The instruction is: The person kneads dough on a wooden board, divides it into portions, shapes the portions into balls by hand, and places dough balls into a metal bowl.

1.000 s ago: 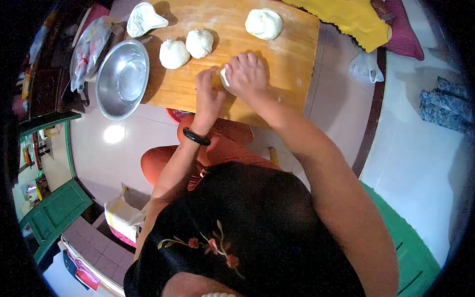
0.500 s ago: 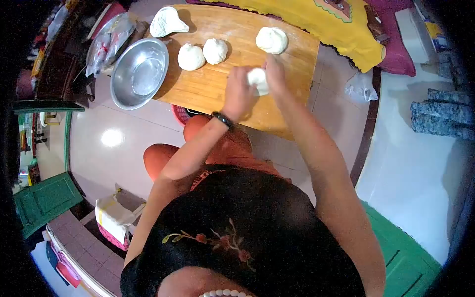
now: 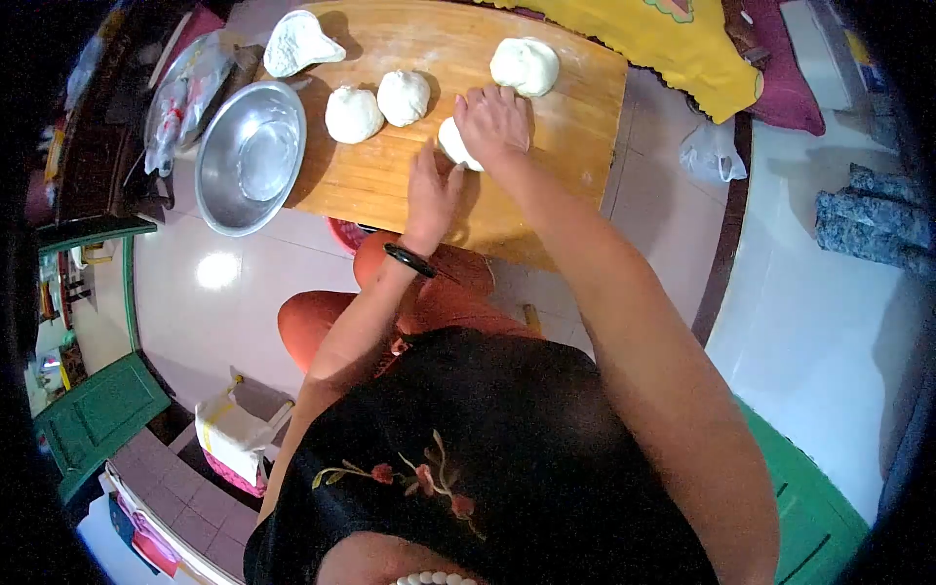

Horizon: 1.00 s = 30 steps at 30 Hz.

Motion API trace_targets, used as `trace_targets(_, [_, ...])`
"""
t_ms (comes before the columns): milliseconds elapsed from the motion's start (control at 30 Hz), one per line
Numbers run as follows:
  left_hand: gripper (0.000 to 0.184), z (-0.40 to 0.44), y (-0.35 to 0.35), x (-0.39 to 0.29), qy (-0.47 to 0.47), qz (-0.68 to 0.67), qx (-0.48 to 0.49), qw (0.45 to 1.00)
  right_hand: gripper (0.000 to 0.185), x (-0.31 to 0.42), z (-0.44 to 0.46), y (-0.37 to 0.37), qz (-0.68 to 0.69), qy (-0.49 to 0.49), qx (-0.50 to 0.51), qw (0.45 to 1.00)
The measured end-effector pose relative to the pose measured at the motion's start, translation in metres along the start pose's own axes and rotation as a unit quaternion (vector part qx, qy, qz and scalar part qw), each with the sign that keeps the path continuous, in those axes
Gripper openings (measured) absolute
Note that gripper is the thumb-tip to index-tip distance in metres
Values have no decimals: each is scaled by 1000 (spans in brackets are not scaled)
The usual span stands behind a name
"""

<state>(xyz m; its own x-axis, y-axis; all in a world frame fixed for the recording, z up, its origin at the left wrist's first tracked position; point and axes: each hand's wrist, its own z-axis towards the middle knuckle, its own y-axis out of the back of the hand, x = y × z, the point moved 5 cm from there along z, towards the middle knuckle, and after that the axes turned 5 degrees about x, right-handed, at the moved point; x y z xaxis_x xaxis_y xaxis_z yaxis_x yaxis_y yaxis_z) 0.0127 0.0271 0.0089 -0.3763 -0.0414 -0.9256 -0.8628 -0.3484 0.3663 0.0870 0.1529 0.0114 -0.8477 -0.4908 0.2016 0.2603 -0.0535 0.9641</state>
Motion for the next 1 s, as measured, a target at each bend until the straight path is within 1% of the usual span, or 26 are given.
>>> trace_targets(67, [35, 6, -15, 18, 80, -105, 44, 990, 36, 0, 12, -7, 18, -31, 31, 999])
trace_targets(100, [28, 13, -23, 34, 36, -43, -21, 998, 36, -6, 18, -19, 20, -53, 5, 998])
trace_targets(167, [31, 27, -29, 45, 76, -63, -23, 995, 35, -26, 26, -33, 155, -164, 71, 972])
trace_targets(200, [33, 27, -32, 47, 100, -73, -22, 992, 35, -36, 21, -40, 220, -219, 109, 944])
trace_targets(233, [35, 17, -23, 15, 34, -13, -85, 996, 36, -42, 13, -37, 499, -259, 118, 819])
trace_targets(267, [39, 10, -17, -8, -18, 26, -75, 997, 41, -47, -1, -34, 617, -291, 159, 714])
trace_targets(333, [46, -3, -15, -38, -120, 103, -42, 986, 34, -67, -24, -23, 524, -254, 61, 811])
trace_targets(367, [43, -7, -23, -45, -161, 124, -18, 979, 30, -67, -40, -15, 453, -194, 2, 870])
trace_targets(400, [42, -11, -28, -40, -169, 149, 0, 974, 26, -55, -60, 5, 375, -131, -55, 916])
trace_targets(433, [40, -14, -30, -33, -177, 175, 17, 968, 22, -44, -71, 18, 292, -64, -110, 948])
trace_targets(467, [39, -16, -31, -26, -185, 202, 34, 961, 18, -35, -76, 21, 259, -9, -132, 957])
trace_targets(500, [35, -15, -28, -23, -167, 214, 52, 961, 14, -25, -79, 21, 225, 45, -154, 961])
trace_targets(533, [35, -10, -23, -18, -154, 218, 56, 962, 10, -18, -80, 21, 191, 100, -178, 960])
trace_targets(567, [35, -7, -20, -13, -139, 222, 61, 963, 7, -16, -76, 14, 157, 115, -151, 969])
trace_targets(600, [35, -4, -18, -9, -125, 225, 66, 964, 8, -14, -69, 12, 138, 108, -128, 976])
trace_targets(633, [36, 1, -16, -8, -86, 198, 68, 974, 10, -11, -57, 12, 117, 102, -107, 982])
trace_targets(667, [38, 1, -11, -12, -83, 166, 43, 982, 11, -9, -47, 9, 93, 95, -87, 987])
trace_targets(733, [43, 0, -2, -19, -79, 100, -14, 992, 17, -13, -27, 0, 47, 88, -94, 991])
trace_targets(767, [50, 0, 1, -16, -77, 67, -33, 994, 18, -13, -19, -3, 25, 80, -87, 993])
trace_targets(800, [49, -1, -2, -8, -34, 53, -18, 998, 20, -11, -15, -6, 6, 72, -79, 994])
trace_targets(833, [49, 1, -4, 2, 8, 41, -5, 999, 20, -9, -11, -4, 26, 62, -84, 994])
trace_targets(867, [48, 6, -5, 14, 46, 30, 5, 998, 22, -9, -5, -7, 18, 28, -58, 998])
trace_targets(900, [37, 14, -16, 29, -14, 48, -14, 999, 24, -9, 0, -11, 11, -7, -35, 999])
trace_targets(967, [34, 28, -21, 27, 9, 54, -16, 998, 31, -17, 10, -23, 1, -77, -2, 997])
trace_targets(1000, [32, 30, -22, 22, 22, 57, -17, 998, 33, -30, 13, -34, 222, -159, 57, 960])
